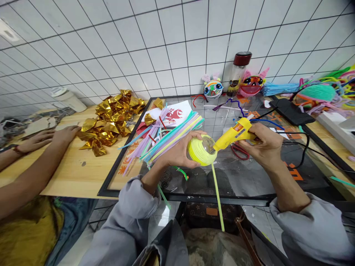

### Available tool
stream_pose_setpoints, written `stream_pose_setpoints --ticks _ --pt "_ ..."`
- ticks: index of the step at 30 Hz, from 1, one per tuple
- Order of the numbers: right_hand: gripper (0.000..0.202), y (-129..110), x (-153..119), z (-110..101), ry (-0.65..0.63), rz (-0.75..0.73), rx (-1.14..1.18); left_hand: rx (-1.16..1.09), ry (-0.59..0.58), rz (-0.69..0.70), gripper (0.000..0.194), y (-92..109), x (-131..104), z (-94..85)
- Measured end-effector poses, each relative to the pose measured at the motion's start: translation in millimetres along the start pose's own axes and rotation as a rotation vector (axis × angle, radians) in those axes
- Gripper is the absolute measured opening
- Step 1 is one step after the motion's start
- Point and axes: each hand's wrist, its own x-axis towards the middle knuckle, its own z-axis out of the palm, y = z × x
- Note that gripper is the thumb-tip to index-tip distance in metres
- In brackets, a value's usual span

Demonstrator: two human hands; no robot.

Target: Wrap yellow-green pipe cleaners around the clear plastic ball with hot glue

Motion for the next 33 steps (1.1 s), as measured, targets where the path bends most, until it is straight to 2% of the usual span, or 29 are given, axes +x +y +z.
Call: stream_pose_setpoints --ticks 6,16,28,30,33 --pt "0.012 -5 -1 5 0.05 -0.01 -0.025 0.016 -0.007 -0.036 0.072 4 0 -0.3" --pt "0.012 -9 -1 13 0.133 0.024 -0.118 0.036 -0.018 -0.002 0.074 4 0 0.4" --pt "0.011 -13 -2 19 0.122 0.132 -0.174 0.045 -0.019 -0.007 0.073 8 2 2.4" --pt "0.012 -13 -1 21 0.124 0.188 -0.153 0.05 -0.021 -0.011 0.074 7 2 2.3" --pt "0.018 -6 1 19 0.095 0.399 -0.133 0.051 -0.016 -0.012 0.072 6 2 2.1"
